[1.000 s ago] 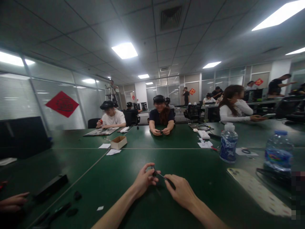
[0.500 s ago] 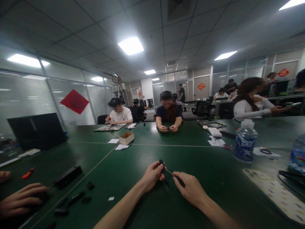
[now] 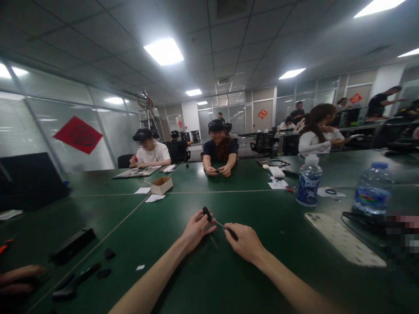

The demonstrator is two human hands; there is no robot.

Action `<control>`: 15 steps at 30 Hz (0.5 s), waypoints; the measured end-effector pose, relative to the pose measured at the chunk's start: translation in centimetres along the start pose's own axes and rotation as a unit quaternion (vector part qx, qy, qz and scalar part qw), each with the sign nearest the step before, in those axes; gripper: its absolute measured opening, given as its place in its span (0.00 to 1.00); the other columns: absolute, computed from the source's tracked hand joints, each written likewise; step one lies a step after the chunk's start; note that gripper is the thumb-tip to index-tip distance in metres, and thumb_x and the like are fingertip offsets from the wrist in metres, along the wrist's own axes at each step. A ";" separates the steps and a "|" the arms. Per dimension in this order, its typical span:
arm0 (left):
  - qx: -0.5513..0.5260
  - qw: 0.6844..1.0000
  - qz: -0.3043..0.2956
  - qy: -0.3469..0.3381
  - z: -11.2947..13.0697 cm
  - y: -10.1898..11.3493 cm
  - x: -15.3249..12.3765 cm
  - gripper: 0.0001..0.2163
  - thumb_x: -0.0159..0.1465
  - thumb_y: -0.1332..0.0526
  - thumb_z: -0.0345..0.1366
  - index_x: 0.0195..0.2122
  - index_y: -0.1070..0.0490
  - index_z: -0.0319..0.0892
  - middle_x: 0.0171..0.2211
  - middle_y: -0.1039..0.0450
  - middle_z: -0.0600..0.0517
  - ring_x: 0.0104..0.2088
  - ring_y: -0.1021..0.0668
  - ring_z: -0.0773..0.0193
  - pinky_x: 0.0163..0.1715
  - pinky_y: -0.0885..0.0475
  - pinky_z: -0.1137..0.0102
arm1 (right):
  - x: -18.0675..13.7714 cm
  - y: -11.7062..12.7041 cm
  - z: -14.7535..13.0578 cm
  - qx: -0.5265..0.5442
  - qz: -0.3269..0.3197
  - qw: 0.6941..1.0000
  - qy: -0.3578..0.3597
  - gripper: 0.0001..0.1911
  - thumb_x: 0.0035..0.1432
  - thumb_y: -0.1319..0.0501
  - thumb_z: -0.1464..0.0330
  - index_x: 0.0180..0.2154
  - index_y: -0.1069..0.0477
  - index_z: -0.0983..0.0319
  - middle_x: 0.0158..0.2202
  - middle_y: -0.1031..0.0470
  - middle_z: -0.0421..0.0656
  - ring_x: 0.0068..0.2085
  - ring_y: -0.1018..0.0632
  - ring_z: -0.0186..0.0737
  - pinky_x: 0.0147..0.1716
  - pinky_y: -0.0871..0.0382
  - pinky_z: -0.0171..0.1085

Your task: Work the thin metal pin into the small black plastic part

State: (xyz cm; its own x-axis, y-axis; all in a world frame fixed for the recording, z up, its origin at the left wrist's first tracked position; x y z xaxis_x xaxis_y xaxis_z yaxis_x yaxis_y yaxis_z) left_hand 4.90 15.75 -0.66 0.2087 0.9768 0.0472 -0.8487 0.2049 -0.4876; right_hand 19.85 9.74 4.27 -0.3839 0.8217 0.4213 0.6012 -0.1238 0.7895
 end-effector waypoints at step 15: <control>0.013 1.000 -0.028 0.002 -0.1 -0.6 0.0 0.08 0.57 0.36 0.30 0.38 0.28 0.36 0.38 0.28 0.45 0.38 0.25 0.63 0.47 0.32 0.65 | -0.1 -0.4 0.5 0.006 -0.015 1.000 -0.008 0.17 0.63 0.52 0.63 0.45 0.29 0.61 0.38 0.24 0.44 0.36 0.24 0.39 0.36 0.31 0.37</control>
State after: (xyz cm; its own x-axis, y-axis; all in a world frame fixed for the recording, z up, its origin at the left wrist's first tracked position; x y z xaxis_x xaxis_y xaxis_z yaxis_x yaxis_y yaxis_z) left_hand 5.43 15.63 -0.46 0.2583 0.9634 0.0713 -0.8482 0.2615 -0.4606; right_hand 19.98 10.00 3.76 -0.3915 0.8334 0.3902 0.5985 -0.0915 0.7959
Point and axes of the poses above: each hand's wrist, its own x-axis towards the middle knuckle, its own y-axis out of the back of the hand, z = x × y, the point moved 8 cm from there along x, towards the middle knuckle
